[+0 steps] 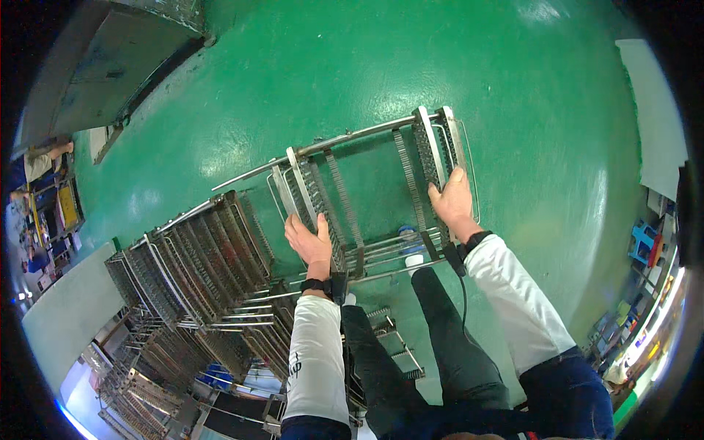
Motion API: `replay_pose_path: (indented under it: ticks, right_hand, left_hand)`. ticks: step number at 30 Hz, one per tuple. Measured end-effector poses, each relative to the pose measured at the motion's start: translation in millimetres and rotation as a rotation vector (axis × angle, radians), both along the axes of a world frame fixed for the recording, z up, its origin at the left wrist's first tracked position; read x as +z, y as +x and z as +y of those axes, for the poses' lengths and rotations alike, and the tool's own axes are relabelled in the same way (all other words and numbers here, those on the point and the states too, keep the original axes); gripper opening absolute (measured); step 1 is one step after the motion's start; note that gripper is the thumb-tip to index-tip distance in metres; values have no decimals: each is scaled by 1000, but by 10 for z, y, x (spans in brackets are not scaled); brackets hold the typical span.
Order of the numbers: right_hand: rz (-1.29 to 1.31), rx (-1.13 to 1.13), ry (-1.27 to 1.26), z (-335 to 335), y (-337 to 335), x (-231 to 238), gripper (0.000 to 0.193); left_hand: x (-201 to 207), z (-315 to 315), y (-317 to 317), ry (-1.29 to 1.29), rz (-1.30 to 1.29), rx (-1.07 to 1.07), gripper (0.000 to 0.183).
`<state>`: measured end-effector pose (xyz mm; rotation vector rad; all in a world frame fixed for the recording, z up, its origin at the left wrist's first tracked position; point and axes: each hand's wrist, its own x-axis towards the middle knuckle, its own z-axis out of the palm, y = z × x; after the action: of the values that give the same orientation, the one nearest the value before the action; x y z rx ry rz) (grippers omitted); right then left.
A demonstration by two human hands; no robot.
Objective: Organizes and stacks metal racks in a fabrication floor area.
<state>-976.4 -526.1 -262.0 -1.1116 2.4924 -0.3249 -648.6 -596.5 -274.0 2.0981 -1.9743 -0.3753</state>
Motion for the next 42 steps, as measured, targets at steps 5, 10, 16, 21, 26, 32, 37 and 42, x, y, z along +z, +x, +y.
replay_pose_path:
  ticks: [5, 10, 16, 21, 26, 32, 37, 42]
  right_hand:
    - [-24, -42, 43, 75, -361, 231, 61]
    - [-277, -111, 267, -107, -250, -47, 83]
    - [-286, -271, 129, -133, 241, -592, 74]
    - [-377, -300, 61, -396, 472, -523, 68]
    - [-366, -371, 23, -477, 601, -597, 63]
    - [-341, -378, -38, -517, 664, -610, 62]
    - [-323, -424, -50, -575, 640, -623, 59]
    - [-397, -453, 22, -431, 644, -629, 55]
  left_hand:
    - [-227, 103, -285, 2, 105, -37, 57]
    - [-242, -49, -419, 323, 587, -60, 80]
    - [-1571, -651, 683, 500, 459, 52, 97]
    - [-1374, -1123, 876, 425, 48, 79, 83]
    - [-1339, -1339, 792, 481, 160, 113, 67]
    - [-1249, -1550, 721, 528, -4, 129, 66]
    - [-1372, -1724, 710, 506, -65, 96, 67]
    - [-1508, -1627, 743, 594, -100, 61, 60]
